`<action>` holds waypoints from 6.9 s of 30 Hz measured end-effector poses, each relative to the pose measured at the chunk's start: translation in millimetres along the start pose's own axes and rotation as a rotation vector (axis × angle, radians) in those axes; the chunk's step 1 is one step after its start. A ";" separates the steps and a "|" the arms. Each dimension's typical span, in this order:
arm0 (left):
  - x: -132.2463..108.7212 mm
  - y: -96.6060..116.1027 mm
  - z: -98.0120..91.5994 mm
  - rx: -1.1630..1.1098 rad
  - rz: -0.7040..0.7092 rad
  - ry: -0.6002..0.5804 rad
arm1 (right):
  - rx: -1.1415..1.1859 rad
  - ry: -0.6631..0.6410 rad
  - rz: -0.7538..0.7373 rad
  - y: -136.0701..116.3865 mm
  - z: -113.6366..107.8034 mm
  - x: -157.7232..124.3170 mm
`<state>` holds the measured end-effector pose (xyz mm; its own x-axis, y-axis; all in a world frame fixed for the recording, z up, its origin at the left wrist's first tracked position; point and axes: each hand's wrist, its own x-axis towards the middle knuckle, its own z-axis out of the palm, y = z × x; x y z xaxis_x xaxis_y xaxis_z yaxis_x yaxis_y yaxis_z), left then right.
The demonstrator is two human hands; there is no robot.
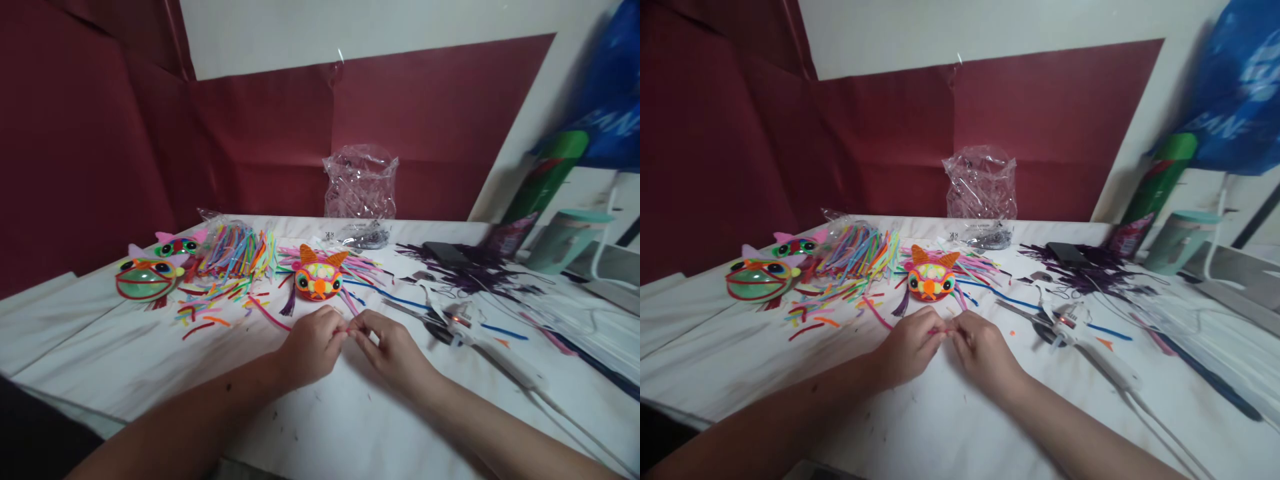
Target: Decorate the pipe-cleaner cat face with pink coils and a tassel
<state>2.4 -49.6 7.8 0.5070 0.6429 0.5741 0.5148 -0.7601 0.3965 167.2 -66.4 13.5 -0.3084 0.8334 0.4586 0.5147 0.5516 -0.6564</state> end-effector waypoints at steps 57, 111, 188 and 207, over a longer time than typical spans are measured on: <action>1.5 9.0 0.6 -0.164 -0.302 0.023 | 0.268 -0.035 0.211 7.7 10.8 -2.4; 0.3 10.6 5.5 -0.311 -0.391 0.111 | 0.377 0.104 0.151 -0.2 15.2 -4.8; -2.5 -1.5 5.3 0.019 -0.140 -0.101 | -0.110 -0.107 0.015 7.9 4.1 -2.1; -2.5 14.4 2.1 -0.494 -0.294 0.176 | 0.524 0.089 0.156 -2.8 12.0 -5.2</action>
<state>10.0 -61.9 10.5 0.2481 0.8397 0.4831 0.2120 -0.5337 0.8187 157.8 -71.9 5.8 -0.1795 0.9131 0.3660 0.0744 0.3836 -0.9205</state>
